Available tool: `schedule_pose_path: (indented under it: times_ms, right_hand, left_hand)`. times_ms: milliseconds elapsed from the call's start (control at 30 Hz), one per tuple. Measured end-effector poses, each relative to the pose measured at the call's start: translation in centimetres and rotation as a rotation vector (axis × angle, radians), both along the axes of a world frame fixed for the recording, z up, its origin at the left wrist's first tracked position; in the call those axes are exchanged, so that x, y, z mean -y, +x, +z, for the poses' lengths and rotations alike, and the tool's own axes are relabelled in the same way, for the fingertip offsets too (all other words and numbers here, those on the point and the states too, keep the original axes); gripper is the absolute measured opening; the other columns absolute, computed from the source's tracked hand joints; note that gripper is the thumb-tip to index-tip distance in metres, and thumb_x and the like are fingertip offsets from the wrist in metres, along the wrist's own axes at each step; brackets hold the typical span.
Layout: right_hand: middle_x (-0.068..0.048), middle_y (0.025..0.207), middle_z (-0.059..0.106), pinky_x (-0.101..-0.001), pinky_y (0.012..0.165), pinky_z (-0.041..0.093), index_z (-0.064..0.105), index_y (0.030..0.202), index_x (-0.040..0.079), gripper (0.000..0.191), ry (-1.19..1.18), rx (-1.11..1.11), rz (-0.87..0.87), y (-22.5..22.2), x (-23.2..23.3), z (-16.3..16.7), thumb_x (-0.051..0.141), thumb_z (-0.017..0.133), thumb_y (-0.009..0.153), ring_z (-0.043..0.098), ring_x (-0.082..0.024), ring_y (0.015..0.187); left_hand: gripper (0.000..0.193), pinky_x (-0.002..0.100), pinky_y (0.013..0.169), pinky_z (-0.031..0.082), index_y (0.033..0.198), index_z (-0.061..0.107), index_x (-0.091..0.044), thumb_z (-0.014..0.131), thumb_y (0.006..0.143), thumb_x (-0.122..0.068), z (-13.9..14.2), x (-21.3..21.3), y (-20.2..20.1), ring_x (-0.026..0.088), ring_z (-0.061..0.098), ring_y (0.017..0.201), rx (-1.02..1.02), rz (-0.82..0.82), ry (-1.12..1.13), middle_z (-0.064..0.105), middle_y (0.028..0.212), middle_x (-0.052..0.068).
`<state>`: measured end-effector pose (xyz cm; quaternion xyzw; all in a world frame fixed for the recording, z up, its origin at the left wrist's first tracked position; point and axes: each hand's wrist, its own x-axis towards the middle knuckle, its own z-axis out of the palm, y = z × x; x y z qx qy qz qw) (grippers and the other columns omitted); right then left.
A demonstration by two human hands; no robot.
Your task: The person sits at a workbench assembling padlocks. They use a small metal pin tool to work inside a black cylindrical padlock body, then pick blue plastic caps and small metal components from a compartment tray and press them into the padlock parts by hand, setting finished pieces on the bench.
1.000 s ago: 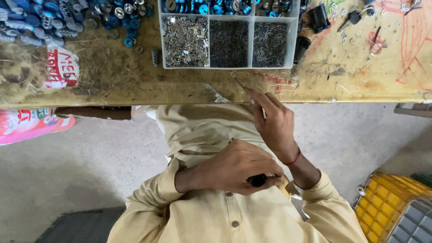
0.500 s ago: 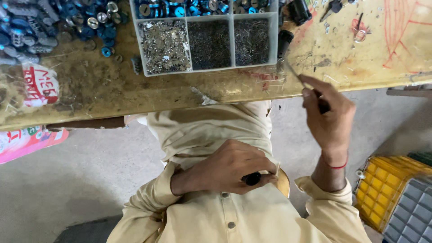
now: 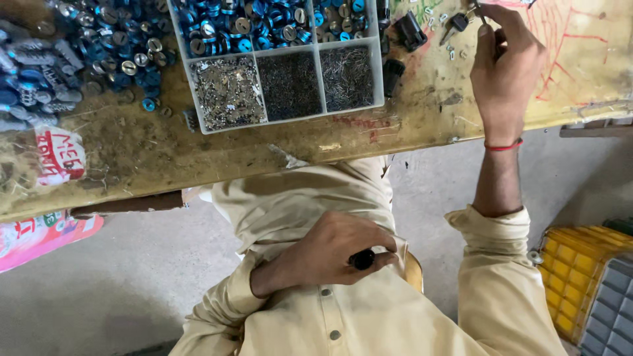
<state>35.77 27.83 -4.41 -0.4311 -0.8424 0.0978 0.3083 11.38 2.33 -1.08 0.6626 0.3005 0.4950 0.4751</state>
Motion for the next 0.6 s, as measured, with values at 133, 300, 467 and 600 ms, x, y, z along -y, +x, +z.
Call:
schedule_pose_path:
  times_ms: [133,300,467,600]
  right_hand:
    - [-0.015,0.101,0.073,-0.0322,0.065,0.046,0.070,0.133,-0.002,0.026,-0.082,-0.104,-0.190,0.1,0.1,-1.0,-0.011,0.062,0.109,0.059,-0.022,0.074]
    - [-0.014,0.108,0.074,-0.0322,0.069,0.048,0.069,0.125,-0.002,0.021,0.105,-0.006,-0.044,0.3,-0.5,-1.8,-0.012,0.060,0.107,0.062,-0.017,0.076]
    - [-0.016,0.106,0.074,-0.0310,0.061,0.043,0.070,0.128,-0.004,0.026,-0.026,-0.052,-0.110,0.6,0.2,-0.6,-0.014,0.060,0.106,0.060,-0.017,0.071]
    - [-0.013,0.090,0.070,-0.0321,0.060,0.042,0.071,0.125,0.000,0.020,-0.010,-0.097,-0.188,0.3,-0.3,-1.0,-0.008,0.063,0.109,0.060,-0.018,0.068]
  left_hand:
    - [0.016,0.034,0.069,0.056,0.108,0.068,-0.006,0.078,0.096,-0.011,-0.2,-0.3,0.1,0.021,0.073,0.080,0.007,-0.011,-0.059,0.073,0.092,0.007]
    - [0.016,0.038,0.060,0.051,0.104,0.071,-0.006,0.081,0.092,-0.012,0.1,-0.5,0.0,0.022,0.068,0.067,-0.104,-0.087,-0.104,0.071,0.080,0.008]
    - [0.017,0.036,0.066,0.055,0.108,0.069,-0.008,0.078,0.096,-0.015,0.5,-0.9,0.1,0.022,0.072,0.078,-0.069,-0.039,-0.092,0.073,0.091,0.007]
    - [0.020,0.034,0.071,0.057,0.114,0.067,-0.008,0.077,0.098,-0.017,0.5,-1.2,0.3,0.021,0.073,0.084,-0.029,-0.006,-0.093,0.074,0.099,0.006]
